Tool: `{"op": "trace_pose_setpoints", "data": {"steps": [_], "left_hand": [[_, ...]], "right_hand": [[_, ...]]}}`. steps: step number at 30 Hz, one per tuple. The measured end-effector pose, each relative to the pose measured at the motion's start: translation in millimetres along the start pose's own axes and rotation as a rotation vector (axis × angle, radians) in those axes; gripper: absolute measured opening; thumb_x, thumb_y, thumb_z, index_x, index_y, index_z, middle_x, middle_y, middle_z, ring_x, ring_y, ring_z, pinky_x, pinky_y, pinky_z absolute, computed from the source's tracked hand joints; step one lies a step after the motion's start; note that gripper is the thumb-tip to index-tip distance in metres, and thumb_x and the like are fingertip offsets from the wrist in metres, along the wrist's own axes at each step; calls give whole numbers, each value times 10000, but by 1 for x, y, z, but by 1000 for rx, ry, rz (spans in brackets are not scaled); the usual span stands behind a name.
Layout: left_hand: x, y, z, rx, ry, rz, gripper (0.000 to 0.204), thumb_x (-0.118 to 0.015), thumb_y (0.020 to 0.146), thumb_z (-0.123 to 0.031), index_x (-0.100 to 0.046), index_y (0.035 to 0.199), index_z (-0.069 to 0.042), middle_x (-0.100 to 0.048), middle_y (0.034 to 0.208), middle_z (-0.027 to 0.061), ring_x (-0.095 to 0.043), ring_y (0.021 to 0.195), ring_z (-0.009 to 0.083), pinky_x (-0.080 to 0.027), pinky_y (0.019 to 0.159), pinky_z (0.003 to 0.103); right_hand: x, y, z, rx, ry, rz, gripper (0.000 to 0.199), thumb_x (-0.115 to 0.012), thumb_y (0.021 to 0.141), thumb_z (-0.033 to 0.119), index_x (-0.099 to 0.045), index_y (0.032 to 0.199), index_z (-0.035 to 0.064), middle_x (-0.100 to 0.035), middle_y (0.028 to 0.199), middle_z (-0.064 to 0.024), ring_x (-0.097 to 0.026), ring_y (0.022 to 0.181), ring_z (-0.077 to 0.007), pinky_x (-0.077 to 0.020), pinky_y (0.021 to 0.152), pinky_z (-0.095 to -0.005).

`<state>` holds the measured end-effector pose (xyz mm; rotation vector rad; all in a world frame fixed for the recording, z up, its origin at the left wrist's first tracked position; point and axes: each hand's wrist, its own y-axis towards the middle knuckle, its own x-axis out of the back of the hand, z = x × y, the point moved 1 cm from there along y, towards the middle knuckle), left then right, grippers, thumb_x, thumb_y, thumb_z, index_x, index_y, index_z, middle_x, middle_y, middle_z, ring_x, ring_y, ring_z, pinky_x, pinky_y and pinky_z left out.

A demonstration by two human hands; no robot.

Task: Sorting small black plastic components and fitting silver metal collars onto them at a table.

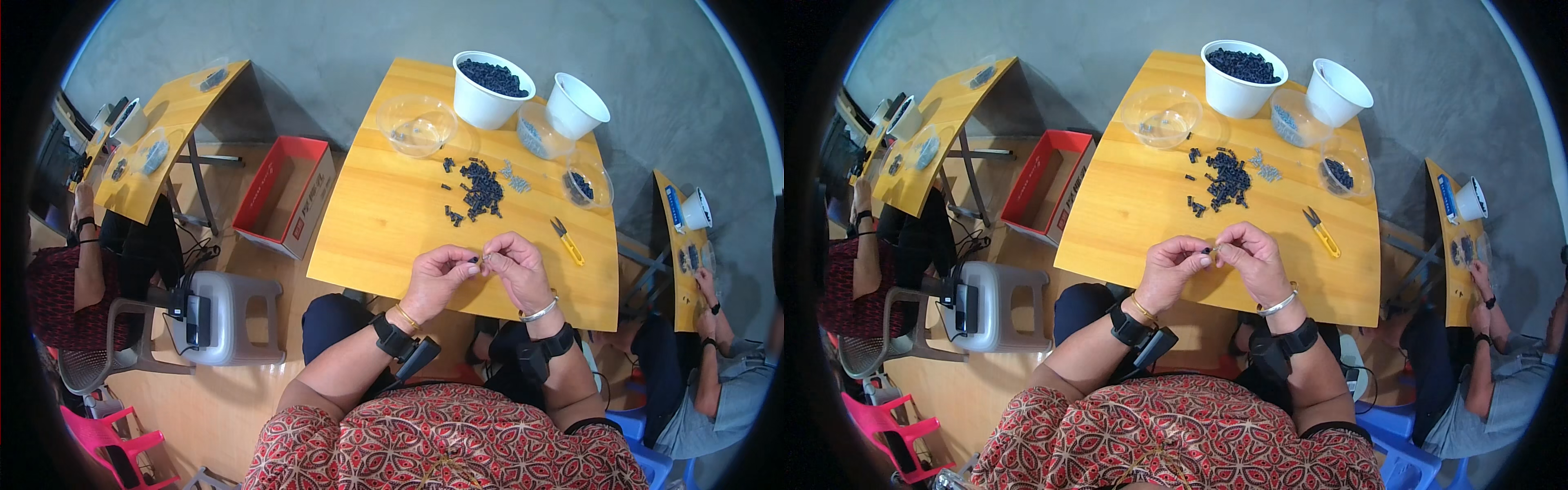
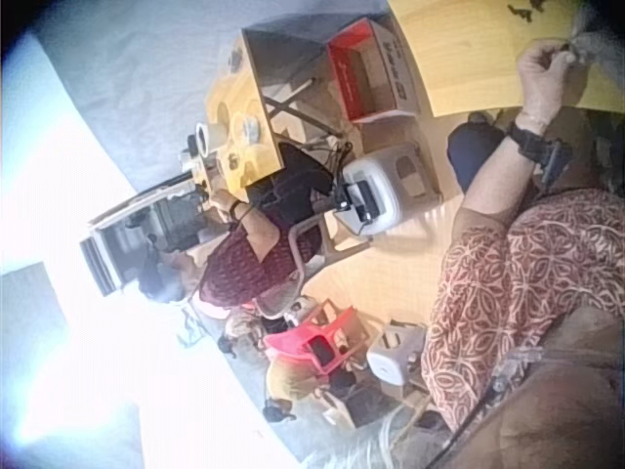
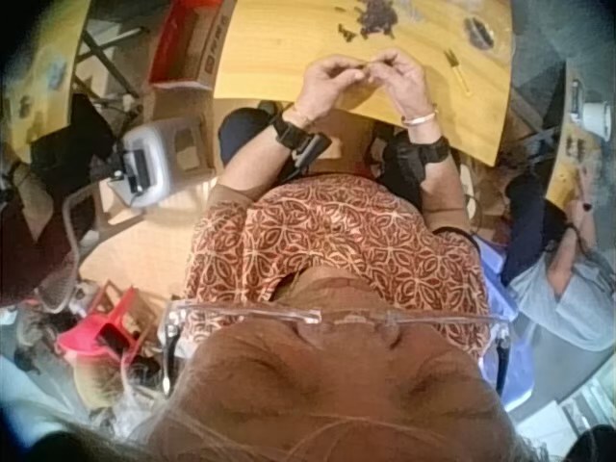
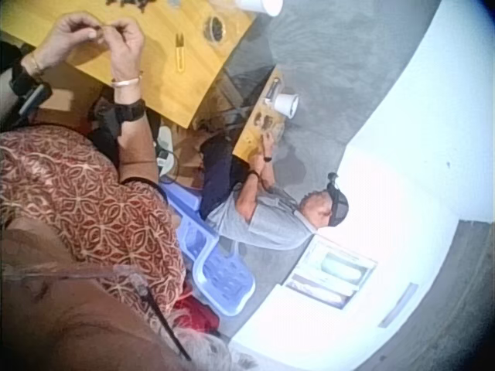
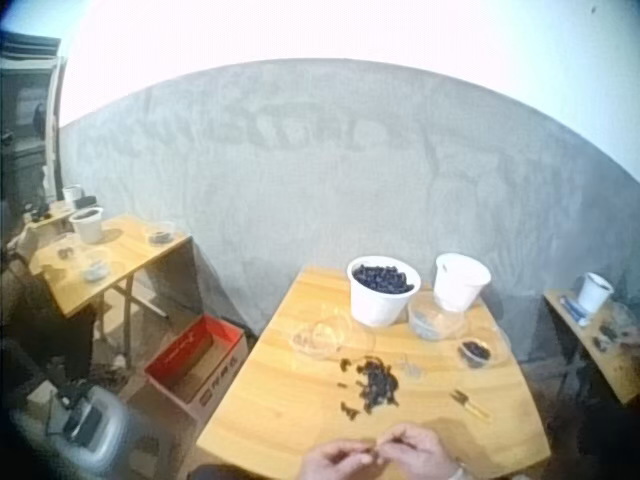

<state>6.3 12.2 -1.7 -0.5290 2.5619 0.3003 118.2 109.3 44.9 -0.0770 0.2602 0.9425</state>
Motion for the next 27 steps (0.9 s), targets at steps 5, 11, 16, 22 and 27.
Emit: {"op": "trace_pose_setpoints", "data": {"steps": [5, 11, 16, 22, 27], "left_hand": [[-2, 0, -2, 1, -34, 27, 140, -595, 783, 15, -590, 922, 6, -610, 855, 55, -573, 797, 108, -478, 735, 236], [-1, 1, -1, -2, 2, 2, 147, -603, 776, 16, -601, 923, 1, -611, 859, 60, -576, 793, 113, -480, 737, 238], [-3, 2, 0, -27, 27, -11, 131, -601, 779, 15, -601, 911, 8, -614, 834, 61, -584, 758, 118, -486, 717, 238], [1, -1, 4, 39, 58, -4, 110, -593, 792, 3, -592, 899, 26, -613, 800, 66, -591, 706, 123, -493, 676, 243], [0, 0, 2, 79, 18, 15, 102, -580, 804, -5, -589, 901, 26, -607, 805, 67, -595, 693, 134, -497, 649, 249]], "right_hand": [[-2, 0, 0, 8, -105, 0, 53, -563, 807, 21, -540, 855, 16, -561, 772, -13, -545, 682, -82, -454, 631, -206], [-3, 1, 0, 53, -298, 44, 48, -548, 813, 6, -537, 859, 7, -564, 769, -15, -552, 692, -71, -462, 631, -202], [-8, 0, 10, 255, -625, -10, 37, -574, 771, -12, -556, 801, -1, -564, 716, -57, -571, 663, -126, -453, 591, -227], [-13, -12, 19, 397, -920, -27, 149, -533, 762, -17, -577, 902, 8, -562, 750, -127, -569, 672, -253, -458, 595, -301], [-21, -16, 20, 460, -1058, 85, 271, -475, 781, -11, -557, 1037, 19, -564, 815, -136, -560, 741, -277, -458, 635, -320]]}}
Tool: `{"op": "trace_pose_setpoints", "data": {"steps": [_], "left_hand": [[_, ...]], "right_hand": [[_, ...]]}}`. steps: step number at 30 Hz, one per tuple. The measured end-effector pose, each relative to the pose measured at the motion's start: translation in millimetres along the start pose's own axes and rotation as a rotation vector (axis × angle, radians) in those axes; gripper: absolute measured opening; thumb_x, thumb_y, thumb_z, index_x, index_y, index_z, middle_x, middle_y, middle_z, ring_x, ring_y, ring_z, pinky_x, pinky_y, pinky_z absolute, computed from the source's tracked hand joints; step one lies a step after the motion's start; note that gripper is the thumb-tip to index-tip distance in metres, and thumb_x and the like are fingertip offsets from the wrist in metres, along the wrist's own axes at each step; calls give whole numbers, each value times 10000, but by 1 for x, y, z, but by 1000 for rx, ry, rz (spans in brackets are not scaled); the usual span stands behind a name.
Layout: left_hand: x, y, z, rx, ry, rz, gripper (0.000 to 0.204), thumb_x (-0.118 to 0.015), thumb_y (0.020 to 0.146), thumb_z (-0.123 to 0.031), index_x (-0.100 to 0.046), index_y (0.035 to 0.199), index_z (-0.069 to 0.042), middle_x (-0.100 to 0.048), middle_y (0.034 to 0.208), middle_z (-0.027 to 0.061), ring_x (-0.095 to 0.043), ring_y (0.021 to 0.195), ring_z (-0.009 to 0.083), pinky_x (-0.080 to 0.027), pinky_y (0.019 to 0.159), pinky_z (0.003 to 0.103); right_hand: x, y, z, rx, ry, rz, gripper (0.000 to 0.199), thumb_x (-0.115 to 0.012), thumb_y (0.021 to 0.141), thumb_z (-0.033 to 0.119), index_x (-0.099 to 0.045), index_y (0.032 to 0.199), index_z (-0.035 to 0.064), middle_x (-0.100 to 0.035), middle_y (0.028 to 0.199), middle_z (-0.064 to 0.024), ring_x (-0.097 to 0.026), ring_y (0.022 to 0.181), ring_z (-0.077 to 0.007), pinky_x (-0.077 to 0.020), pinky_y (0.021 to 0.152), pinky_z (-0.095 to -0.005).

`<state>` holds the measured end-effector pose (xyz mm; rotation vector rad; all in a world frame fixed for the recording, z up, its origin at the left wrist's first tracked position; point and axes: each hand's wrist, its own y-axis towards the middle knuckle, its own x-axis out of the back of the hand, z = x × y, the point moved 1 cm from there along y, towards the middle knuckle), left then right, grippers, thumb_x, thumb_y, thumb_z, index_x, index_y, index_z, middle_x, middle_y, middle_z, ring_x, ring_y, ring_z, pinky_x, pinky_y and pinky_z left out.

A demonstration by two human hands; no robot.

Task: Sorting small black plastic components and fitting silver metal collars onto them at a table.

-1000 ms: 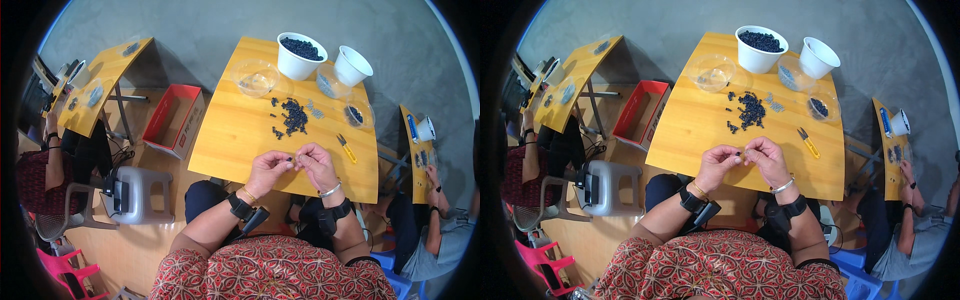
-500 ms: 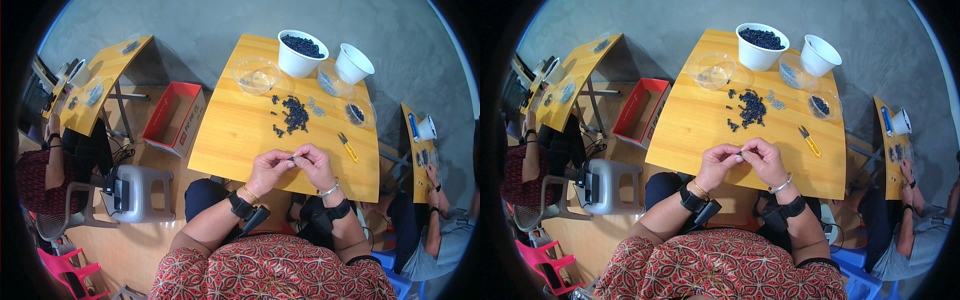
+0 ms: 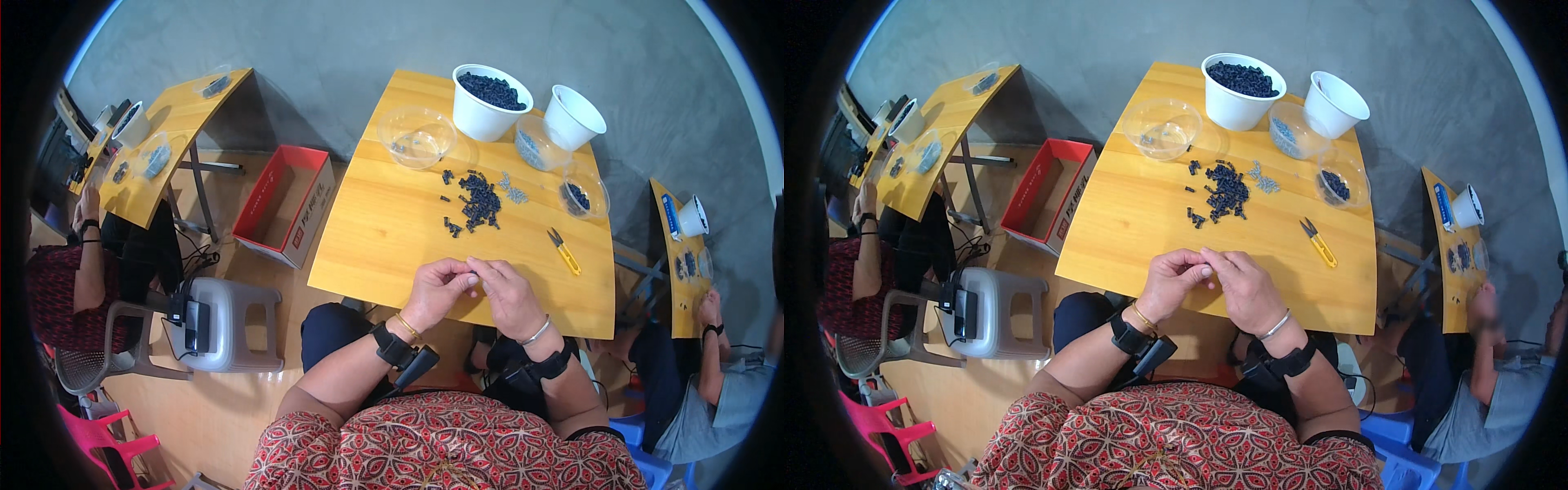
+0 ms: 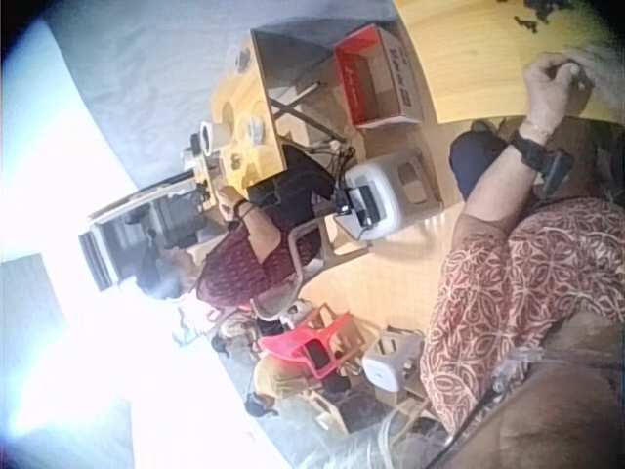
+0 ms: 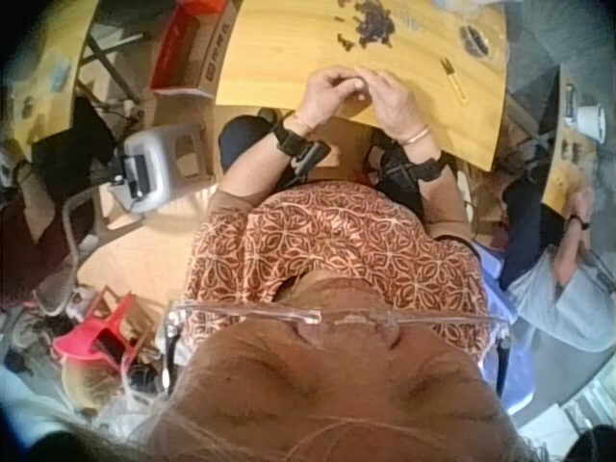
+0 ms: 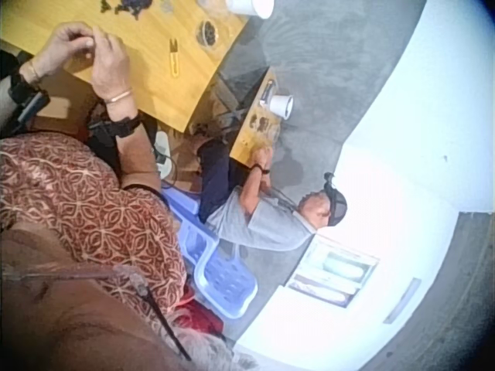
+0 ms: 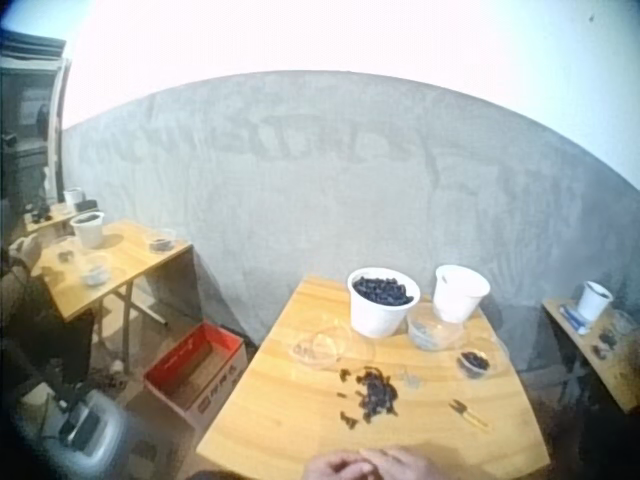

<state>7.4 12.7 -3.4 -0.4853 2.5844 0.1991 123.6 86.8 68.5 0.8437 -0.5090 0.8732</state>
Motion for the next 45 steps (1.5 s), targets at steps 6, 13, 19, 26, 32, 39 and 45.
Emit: {"op": "trace_pose_setpoints", "data": {"steps": [6, 13, 19, 26, 32, 39, 45], "left_hand": [[3, -1, 0, 5, -43, -37, 103, -573, 811, -14, -588, 906, 24, -605, 807, 70, -594, 667, 144, -498, 631, 252], [2, -3, -4, -76, -81, -87, 124, -573, 814, -26, -588, 925, 26, -607, 820, 69, -582, 660, 138, -488, 627, 247], [3, -4, -4, -86, -164, -80, 129, -567, 819, -32, -590, 935, 20, -609, 831, 71, -576, 667, 134, -481, 638, 246], [7, 0, 1, -9, -238, -83, 159, -545, 834, -35, -577, 975, 29, -575, 787, 52, -540, 675, 118, -492, 664, 272], [7, 1, -3, 10, -320, -59, 180, -509, 856, -42, -571, 1010, 28, -557, 768, 39, -498, 684, 104, -496, 697, 302], [5, 3, -5, -17, -362, -36, 176, -511, 856, -45, -574, 1004, 25, -555, 764, 38, -494, 681, 104, -495, 710, 310], [6, 2, -1, 1, -350, -53, 174, -516, 853, -45, -571, 1003, 24, -556, 763, 34, -497, 681, 102, -498, 711, 314]], "right_hand": [[2, 15, -23, 40, -32, 129, 307, -488, 764, -1, -548, 1062, 42, -562, 836, -147, -558, 765, -282, -456, 649, -349], [-22, 52, -48, -120, -147, 134, 94, -554, 759, 84, -527, 848, 68, -558, 804, -131, -554, 734, -319, -447, 621, -385], [-35, 58, -56, -47, -344, 230, 110, -555, 756, 92, -470, 815, 54, -515, 758, -134, -539, 729, -339, -436, 623, -418], [-21, 36, -52, -100, -416, 286, 170, -527, 687, -1, -435, 830, 6, -485, 836, -187, -510, 803, -366, -432, 680, -425], [-17, 27, -57, -97, -419, 221, 163, -505, 689, -18, -433, 834, 3, -475, 838, -186, -500, 796, -367, -424, 708, -423], [-11, 22, -68, -168, -332, 236, 104, -485, 715, -5, -440, 807, 18, -476, 800, -175, -495, 798, -349, -417, 690, -416], [-12, 14, -71, -101, -364, 106, 91, -477, 733, -11, -451, 815, 19, -494, 779, -160, -511, 770, -334, -425, 669, -396]]}}
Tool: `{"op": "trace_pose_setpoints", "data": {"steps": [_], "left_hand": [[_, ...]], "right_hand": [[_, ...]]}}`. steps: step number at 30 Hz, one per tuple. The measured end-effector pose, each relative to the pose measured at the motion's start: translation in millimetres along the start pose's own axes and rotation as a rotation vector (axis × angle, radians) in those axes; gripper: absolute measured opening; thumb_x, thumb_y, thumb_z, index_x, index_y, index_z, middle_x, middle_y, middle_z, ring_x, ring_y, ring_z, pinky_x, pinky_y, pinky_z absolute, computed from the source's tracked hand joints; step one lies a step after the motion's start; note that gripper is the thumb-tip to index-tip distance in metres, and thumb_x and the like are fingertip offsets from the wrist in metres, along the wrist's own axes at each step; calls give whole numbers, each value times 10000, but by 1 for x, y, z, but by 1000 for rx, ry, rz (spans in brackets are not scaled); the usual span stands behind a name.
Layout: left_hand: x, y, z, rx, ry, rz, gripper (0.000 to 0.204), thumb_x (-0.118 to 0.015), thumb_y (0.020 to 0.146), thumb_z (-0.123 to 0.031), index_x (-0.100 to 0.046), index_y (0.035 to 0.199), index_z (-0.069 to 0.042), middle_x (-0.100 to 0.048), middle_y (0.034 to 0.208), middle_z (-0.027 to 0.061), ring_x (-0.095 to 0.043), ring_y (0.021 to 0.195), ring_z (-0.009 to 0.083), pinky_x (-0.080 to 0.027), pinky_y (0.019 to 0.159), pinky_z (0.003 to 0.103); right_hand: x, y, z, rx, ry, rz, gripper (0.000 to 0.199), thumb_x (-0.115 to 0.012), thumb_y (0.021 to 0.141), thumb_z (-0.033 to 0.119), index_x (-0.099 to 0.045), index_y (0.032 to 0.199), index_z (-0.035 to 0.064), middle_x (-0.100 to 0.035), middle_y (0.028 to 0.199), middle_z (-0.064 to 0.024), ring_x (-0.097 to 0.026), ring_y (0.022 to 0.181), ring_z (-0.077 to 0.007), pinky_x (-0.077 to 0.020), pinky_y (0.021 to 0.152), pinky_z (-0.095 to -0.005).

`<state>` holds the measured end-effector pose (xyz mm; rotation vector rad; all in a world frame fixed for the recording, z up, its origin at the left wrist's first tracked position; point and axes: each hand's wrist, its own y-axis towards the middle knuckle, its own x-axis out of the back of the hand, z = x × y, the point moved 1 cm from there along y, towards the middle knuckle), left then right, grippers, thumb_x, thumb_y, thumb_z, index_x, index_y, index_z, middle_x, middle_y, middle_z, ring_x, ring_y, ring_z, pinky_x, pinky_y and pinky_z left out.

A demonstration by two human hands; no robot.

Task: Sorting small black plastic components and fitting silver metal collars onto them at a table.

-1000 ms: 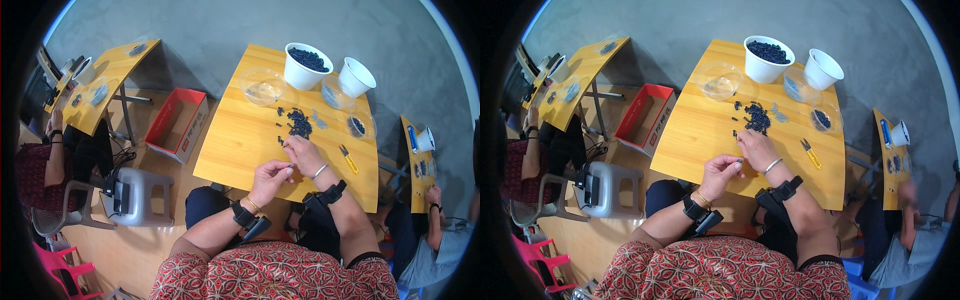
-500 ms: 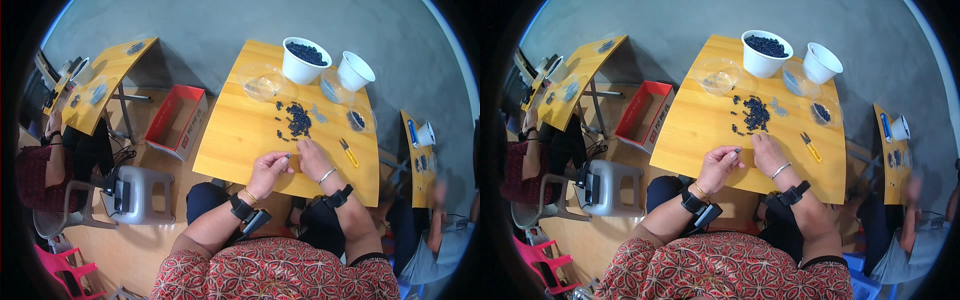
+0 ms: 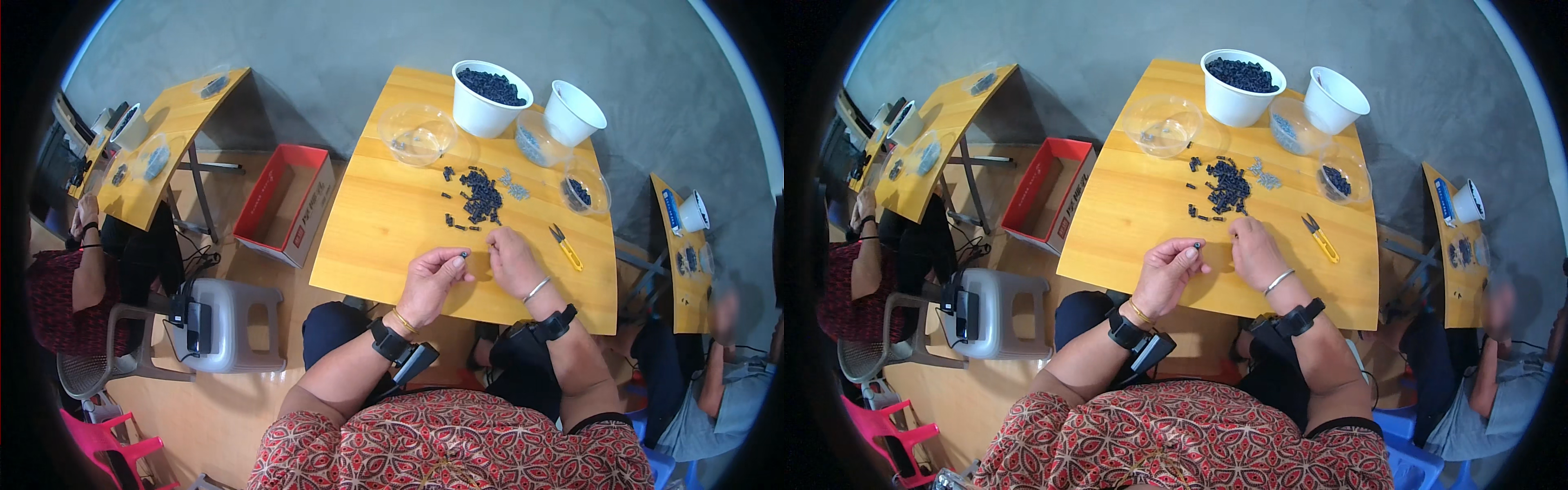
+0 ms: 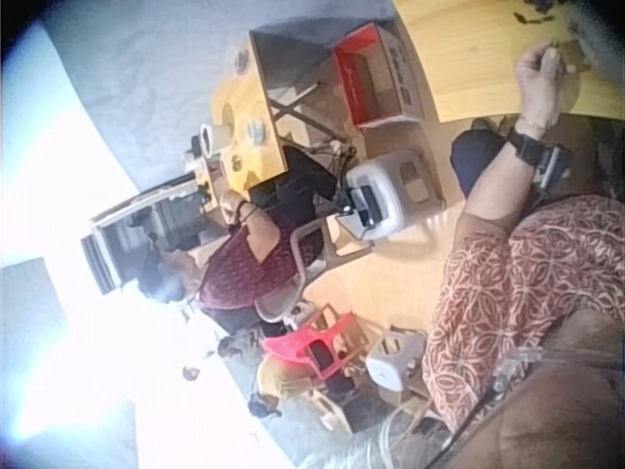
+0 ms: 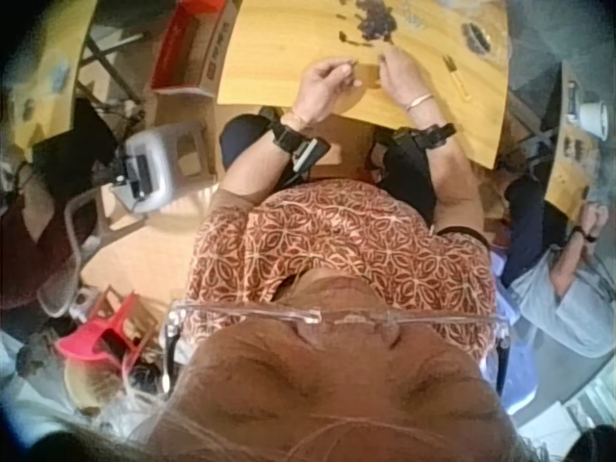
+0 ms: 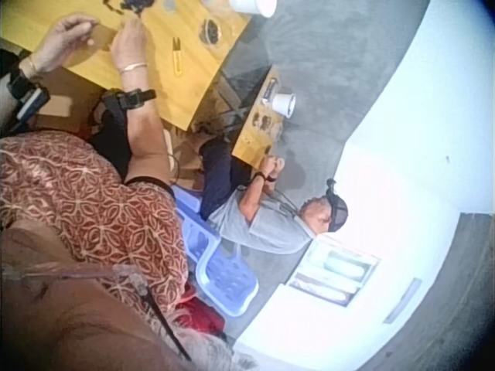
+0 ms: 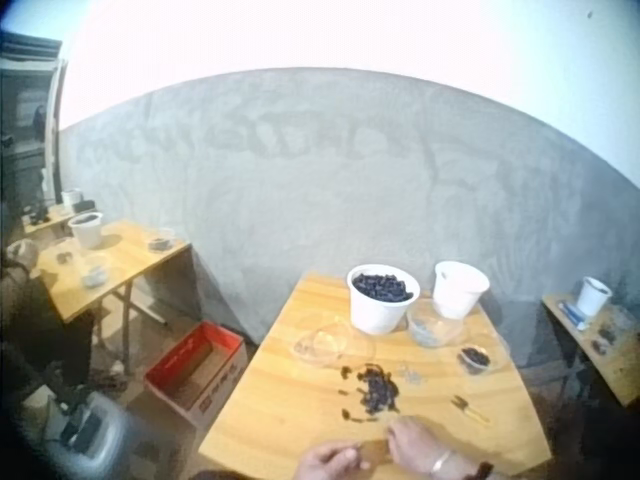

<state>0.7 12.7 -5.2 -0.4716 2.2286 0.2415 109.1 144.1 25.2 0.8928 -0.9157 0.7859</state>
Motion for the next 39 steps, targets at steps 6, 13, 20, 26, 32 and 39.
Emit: {"op": "trace_pose_setpoints", "data": {"steps": [6, 13, 20, 26, 32, 39], "left_hand": [[-1, 1, 0, 1, -9, 4, 173, -521, 851, -39, -570, 1003, 27, -577, 813, 49, -531, 696, 100, -500, 701, 267], [0, 0, 1, 17, 45, 9, 175, -541, 841, -47, -571, 997, 26, -585, 826, 60, -561, 709, 121, -498, 698, 259], [-1, 0, 0, 45, 109, 24, 160, -523, 838, -7, -570, 989, 21, -586, 861, 78, -564, 727, 137, -510, 709, 293], [-5, -1, -3, 41, 178, 42, 175, -540, 831, -17, -577, 998, 17, -607, 884, 89, -581, 731, 149, -498, 688, 262], [-3, -2, -2, 24, 188, 68, 184, -541, 827, -12, -580, 1004, 14, -611, 901, 94, -580, 730, 153, -496, 687, 263], [-7, -3, -4, 10, 216, 35, 154, -521, 822, 27, -596, 956, 30, -621, 842, 103, -580, 709, 131, -490, 672, 239]], "right_hand": [[5, -2, -10, -81, 254, -112, 117, -487, 740, -31, -498, 852, 0, -515, 733, -122, -537, 632, -231, -441, 566, -306], [20, -10, 11, -449, 1342, 64, 105, -484, 859, 70, -525, 913, -9, -507, 705, -20, -481, 603, -73, -402, 544, -202], [19, -9, 27, -412, 1476, 128, 82, -479, 872, 80, -509, 895, 7, -485, 686, -3, -463, 593, -75, -399, 560, -195], [17, -7, 27, -368, 1410, 126, 66, -472, 871, 66, -507, 890, 12, -494, 691, 7, -471, 602, -58, -396, 564, -185], [16, -6, 31, -378, 1357, 157, 58, -469, 862, 43, -509, 888, 10, -500, 700, 8, -479, 606, -54, -399, 559, -182], [16, -8, 35, -354, 1247, 106, 42, -471, 845, 5, -509, 862, 3, -510, 716, 1, -483, 594, -57, -406, 549, -189]]}}
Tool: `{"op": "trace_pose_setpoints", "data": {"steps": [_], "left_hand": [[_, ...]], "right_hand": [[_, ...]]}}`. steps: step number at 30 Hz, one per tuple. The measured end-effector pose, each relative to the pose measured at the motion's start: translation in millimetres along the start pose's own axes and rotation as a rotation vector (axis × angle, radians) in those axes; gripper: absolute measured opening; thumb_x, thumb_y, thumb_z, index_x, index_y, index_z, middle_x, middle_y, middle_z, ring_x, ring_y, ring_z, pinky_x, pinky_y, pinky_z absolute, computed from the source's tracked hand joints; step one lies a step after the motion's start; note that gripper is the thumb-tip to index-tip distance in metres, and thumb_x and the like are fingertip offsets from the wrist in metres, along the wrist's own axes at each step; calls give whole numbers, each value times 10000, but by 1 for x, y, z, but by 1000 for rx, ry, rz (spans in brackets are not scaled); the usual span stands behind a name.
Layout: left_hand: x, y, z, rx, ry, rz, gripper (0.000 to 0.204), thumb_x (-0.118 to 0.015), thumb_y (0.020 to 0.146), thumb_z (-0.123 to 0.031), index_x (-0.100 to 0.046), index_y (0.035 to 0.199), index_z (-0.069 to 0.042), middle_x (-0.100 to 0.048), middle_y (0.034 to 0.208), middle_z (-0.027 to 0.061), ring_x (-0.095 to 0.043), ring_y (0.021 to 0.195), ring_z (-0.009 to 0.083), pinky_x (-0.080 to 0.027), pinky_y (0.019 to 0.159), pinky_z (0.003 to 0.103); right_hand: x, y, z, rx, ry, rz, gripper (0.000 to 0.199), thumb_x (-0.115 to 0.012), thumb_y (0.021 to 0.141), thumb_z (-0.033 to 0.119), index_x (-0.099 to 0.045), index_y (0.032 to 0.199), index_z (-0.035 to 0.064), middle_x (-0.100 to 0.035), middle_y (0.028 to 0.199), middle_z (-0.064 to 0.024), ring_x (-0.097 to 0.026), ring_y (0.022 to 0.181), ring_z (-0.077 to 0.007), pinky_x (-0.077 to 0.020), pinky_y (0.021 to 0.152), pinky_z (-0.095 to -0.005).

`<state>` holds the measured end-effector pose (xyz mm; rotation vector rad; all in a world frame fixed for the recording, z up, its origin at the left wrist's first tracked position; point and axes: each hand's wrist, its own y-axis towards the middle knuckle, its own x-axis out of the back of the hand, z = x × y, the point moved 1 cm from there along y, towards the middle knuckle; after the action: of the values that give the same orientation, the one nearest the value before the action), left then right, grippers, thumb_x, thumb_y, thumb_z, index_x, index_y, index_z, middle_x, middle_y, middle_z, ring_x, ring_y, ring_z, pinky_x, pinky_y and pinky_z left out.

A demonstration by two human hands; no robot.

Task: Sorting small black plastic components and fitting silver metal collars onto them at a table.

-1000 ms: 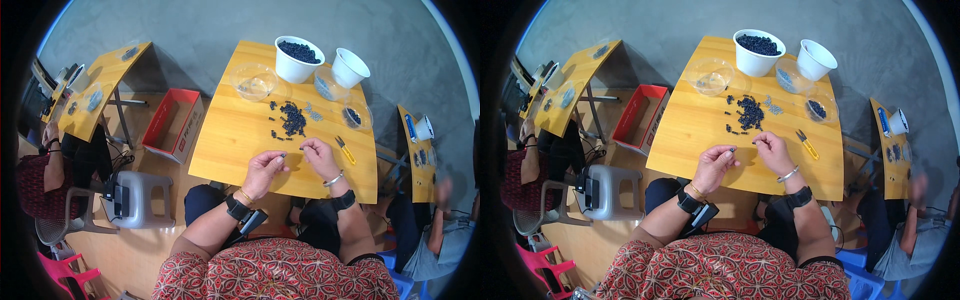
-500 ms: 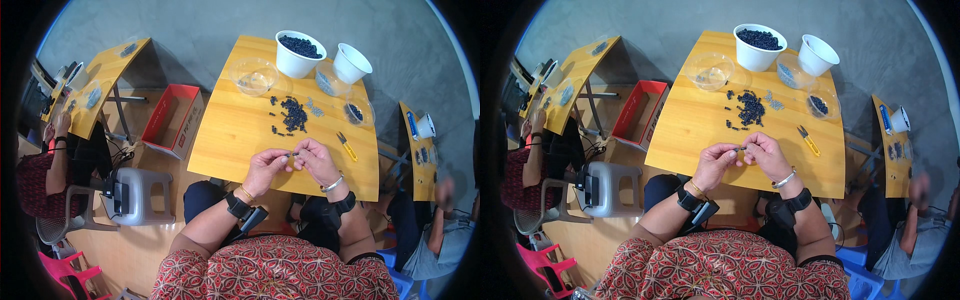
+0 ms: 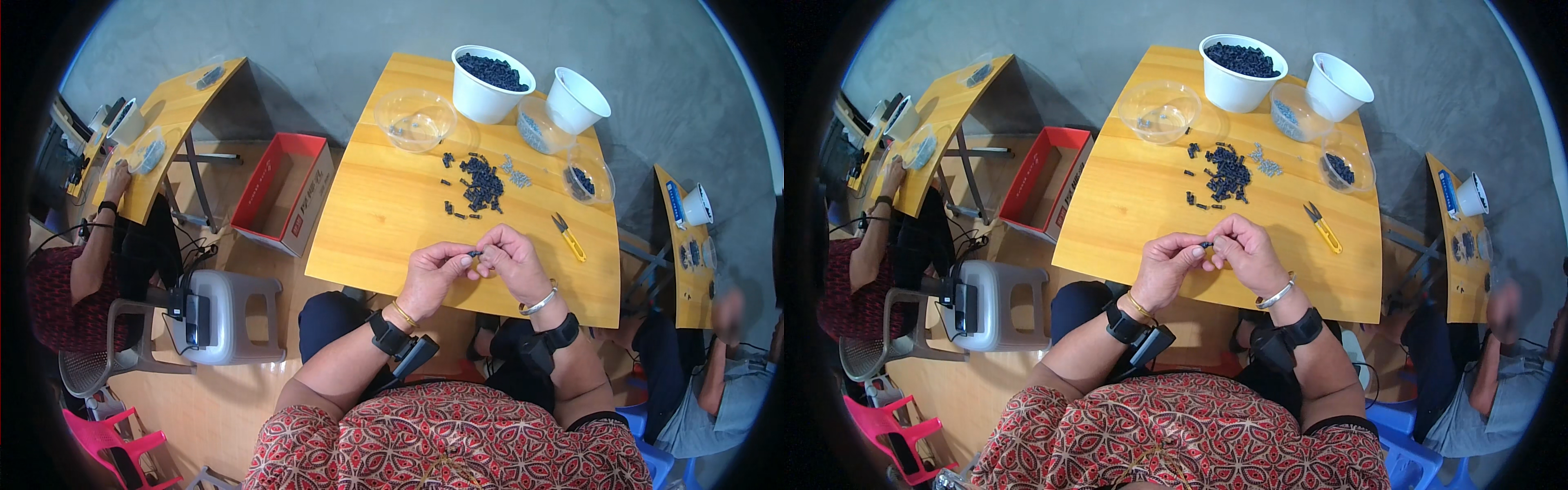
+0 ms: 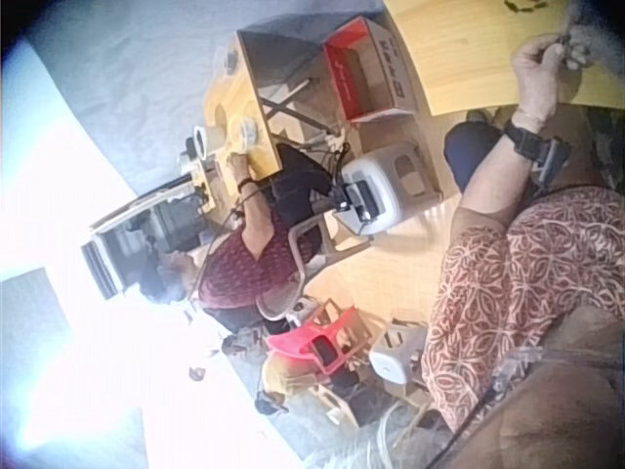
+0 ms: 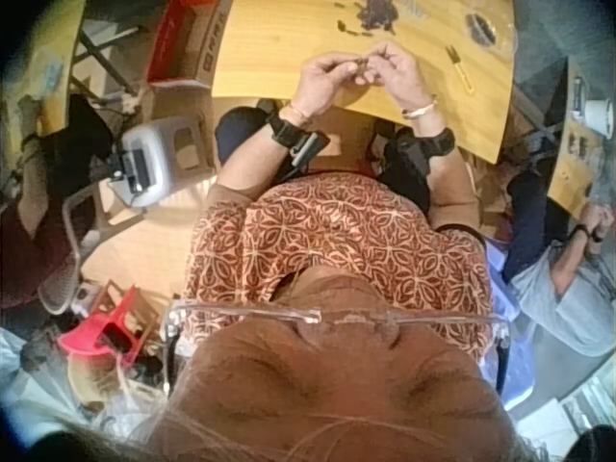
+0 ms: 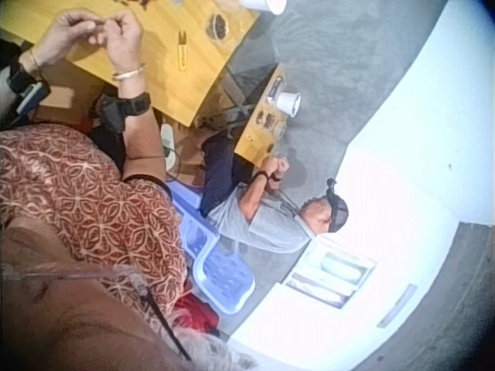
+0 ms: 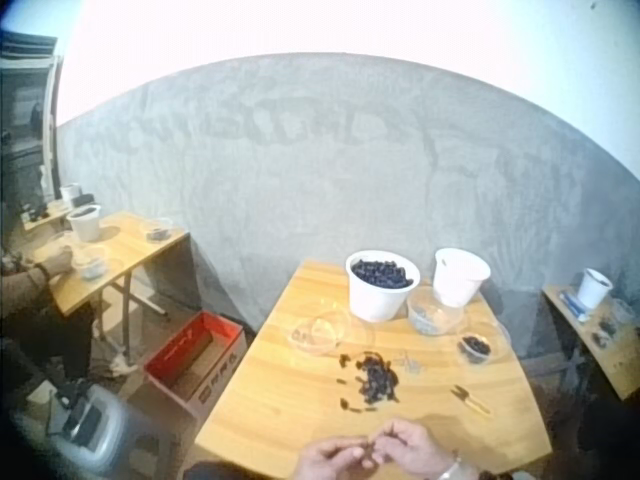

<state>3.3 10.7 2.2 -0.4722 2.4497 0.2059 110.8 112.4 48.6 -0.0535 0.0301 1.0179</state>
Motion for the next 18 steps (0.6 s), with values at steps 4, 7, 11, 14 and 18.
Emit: {"op": "trace_pose_setpoints", "data": {"steps": [4, 7, 11, 14, 18], "left_hand": [[-1, -1, 2, -6, -2, 8, 144, -522, 816, 37, -604, 934, 33, -625, 820, 99, -581, 704, 130, -491, 671, 240], [0, -1, 3, -44, 30, 1, 144, -519, 814, 45, -608, 927, 34, -627, 808, 97, -582, 696, 129, -491, 670, 241], [0, -1, -1, 5, 96, 15, 138, -519, 818, 36, -606, 927, 31, -626, 809, 96, -588, 697, 133, -493, 663, 241], [-2, -1, -5, 66, 83, 3, 129, -525, 822, 20, -602, 925, 29, -619, 817, 93, -592, 695, 137, -495, 657, 243], [3, 0, 1, 47, -17, -16, 101, -524, 837, -10, -597, 895, 29, -562, 740, 59, -547, 672, 126, -527, 651, 289]], "right_hand": [[-3, -1, -2, 1, -6, -22, 38, -479, 833, -12, -516, 836, -1, -525, 707, -4, -492, 584, -60, -412, 542, -193], [-5, -2, 0, 47, -98, -27, 46, -486, 824, -20, -527, 819, 1, -532, 686, -4, -499, 582, -61, -415, 542, -193], [0, -1, -7, 113, -185, -21, 69, -497, 808, -31, -552, 794, 7, -539, 671, 2, -502, 590, -57, -418, 551, -189], [1, 0, -8, 216, -254, -13, 80, -506, 804, -29, -567, 775, 15, -548, 681, 6, -499, 597, -54, -417, 555, -185], [-3, 4, -13, 292, -252, -83, 84, -511, 806, -17, -583, 778, 15, -551, 696, 10, -493, 607, -51, -413, 559, -180]]}}
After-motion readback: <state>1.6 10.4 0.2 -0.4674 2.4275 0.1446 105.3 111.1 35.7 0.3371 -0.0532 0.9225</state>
